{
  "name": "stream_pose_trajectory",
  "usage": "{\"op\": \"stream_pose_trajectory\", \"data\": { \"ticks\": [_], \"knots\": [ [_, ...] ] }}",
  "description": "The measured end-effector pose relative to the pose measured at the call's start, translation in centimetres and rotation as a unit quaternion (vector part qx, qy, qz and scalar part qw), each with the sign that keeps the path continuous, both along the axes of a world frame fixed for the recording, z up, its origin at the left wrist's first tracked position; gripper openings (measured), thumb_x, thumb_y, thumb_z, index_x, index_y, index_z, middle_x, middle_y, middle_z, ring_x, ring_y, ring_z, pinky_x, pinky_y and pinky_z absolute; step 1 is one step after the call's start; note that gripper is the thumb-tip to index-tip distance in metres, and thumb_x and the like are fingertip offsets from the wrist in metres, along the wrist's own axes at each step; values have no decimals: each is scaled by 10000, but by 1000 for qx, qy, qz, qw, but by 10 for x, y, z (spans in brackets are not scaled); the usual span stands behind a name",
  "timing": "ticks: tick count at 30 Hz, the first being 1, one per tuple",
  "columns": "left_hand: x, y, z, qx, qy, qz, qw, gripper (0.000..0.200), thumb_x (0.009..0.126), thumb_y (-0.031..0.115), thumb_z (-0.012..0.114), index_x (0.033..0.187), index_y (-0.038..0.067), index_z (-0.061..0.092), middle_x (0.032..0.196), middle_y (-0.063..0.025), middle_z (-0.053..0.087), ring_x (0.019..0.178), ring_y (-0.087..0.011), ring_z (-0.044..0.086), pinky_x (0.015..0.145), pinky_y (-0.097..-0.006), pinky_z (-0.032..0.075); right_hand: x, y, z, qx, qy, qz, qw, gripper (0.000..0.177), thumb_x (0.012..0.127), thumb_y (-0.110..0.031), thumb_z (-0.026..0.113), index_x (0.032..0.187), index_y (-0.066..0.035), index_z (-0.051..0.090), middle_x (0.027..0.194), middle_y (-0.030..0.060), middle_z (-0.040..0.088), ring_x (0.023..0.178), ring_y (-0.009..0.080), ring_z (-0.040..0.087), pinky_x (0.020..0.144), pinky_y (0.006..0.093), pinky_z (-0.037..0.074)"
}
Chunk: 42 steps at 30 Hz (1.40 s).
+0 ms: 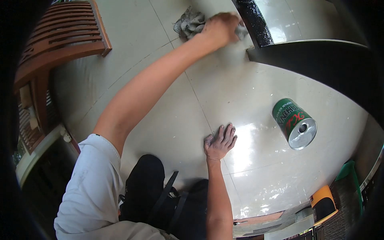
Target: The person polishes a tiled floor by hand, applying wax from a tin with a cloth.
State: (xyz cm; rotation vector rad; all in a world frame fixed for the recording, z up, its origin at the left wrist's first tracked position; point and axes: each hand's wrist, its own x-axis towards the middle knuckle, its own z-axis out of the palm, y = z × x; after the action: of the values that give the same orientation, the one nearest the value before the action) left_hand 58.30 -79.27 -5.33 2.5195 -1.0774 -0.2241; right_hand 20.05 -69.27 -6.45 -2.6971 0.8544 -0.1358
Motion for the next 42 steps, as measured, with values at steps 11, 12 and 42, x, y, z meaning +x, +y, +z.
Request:
{"op": "stream_pose_trajectory", "data": {
  "ticks": [11, 12, 42],
  "knots": [
    [-1, -2, 7, -64, 82, 36, 994, 394, 675, 180, 780, 1045, 93, 676, 1079, -137, 650, 1045, -335, 626, 954, -419, 491, -4, 1, -3, -3, 4, -4, 1000, 640, 845, -266, 502, 1453, -110, 375, 1513, 193, 377, 1392, 363, 364, 1153, 517, 219],
    [-3, -1, 10, -67, 78, 35, 994, 394, 675, 180, 780, 1045, 93, 676, 1079, -137, 650, 1045, -335, 626, 954, -419, 491, -3, 2, -2, -6, -1, -5, 1000, 640, 845, -266, 502, 1453, -110, 375, 1513, 193, 377, 1392, 363, 364, 1153, 517, 219],
    [7, -6, 42, 61, 146, 5, 987, 496, 758, 254, 713, 1190, 28, 619, 1103, -189, 674, 990, -280, 669, 885, -365, 553, -8, 4, -8, -12, -19, -15, 1000, 594, 846, -251, 512, 1418, -109, 438, 1530, 139, 362, 1410, 323, 338, 1164, 500, 208]
  ]
}}
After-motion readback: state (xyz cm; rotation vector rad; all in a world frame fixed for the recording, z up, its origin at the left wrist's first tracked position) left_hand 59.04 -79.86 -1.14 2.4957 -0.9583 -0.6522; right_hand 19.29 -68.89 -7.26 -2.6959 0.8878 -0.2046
